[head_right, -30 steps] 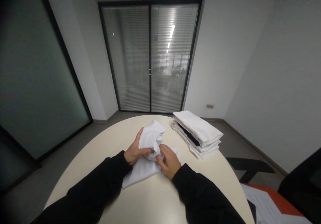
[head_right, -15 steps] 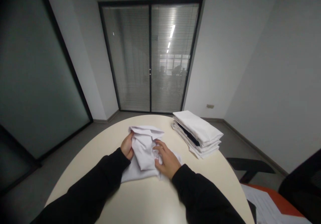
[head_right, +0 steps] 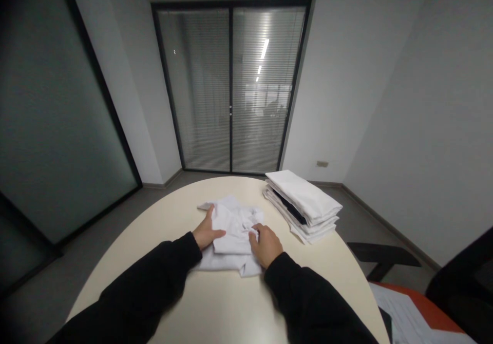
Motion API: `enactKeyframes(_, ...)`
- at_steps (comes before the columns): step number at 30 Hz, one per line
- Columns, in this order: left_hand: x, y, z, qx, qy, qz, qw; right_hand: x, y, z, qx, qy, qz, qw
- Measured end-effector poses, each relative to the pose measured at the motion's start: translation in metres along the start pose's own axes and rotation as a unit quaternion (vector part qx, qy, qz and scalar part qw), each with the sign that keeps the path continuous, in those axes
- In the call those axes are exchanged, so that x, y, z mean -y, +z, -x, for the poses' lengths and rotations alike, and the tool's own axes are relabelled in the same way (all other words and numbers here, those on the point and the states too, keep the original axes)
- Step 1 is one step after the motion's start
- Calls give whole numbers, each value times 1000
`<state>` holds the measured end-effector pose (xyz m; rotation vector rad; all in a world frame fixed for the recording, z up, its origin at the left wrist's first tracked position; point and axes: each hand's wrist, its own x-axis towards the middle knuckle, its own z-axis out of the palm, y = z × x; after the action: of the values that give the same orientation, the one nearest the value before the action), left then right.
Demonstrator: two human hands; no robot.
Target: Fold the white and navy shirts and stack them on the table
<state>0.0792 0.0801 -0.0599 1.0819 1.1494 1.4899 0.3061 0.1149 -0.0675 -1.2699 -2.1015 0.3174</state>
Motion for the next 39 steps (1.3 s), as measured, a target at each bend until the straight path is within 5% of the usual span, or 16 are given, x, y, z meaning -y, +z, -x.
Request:
enactKeyframes(4, -12, -22, -16, 10, 49, -135, 990, -23, -10, -15, -58, 46, -145, 987)
enactKeyframes(8, -33, -61, -35, -165, 62, -172, 969, -44, -24, -28, -158, 68, -228, 958)
enactKeyframes(12, -42, -77, -38, -280, 76, -243, 926, -40, -30, -25, -213, 2, -126, 969)
enactKeyframes(15, -42, -58, -24, -178, 78, -364, 911, -18, -35, -14, -157, -133, 9, 979)
enactKeyframes(17, -41, -37, -8, -5, 52, -445, 894, -1, -37, -4, -25, -261, 41, 964)
enactKeyframes(19, -39, -16, 10, 97, 44, -527, 843, 13, -36, 4, 95, -344, 41, 933)
enactKeyframes(24, -39, 10, 41, 138, 69, -666, 729, 23, -27, 8, 156, -389, 52, 907)
enactKeyframes(26, -43, 9, 41, 148, 66, -674, 721, 18, -29, 4, 148, -389, 56, 907)
enactKeyframes(28, -49, 4, 35, 146, 63, -647, 746, 9, -34, -1, 134, -386, 54, 911)
enactKeyframes(31, -62, -12, 19, 93, 45, -614, 783, -9, -43, -9, 83, -371, 47, 924)
enactKeyframes(35, -74, -51, -6, -52, -29, -617, 785, -43, -53, -16, -13, -328, 55, 943)
enactKeyframes(39, -75, -101, -17, -158, -133, -660, 722, -75, -64, -23, -133, -226, 86, 961)
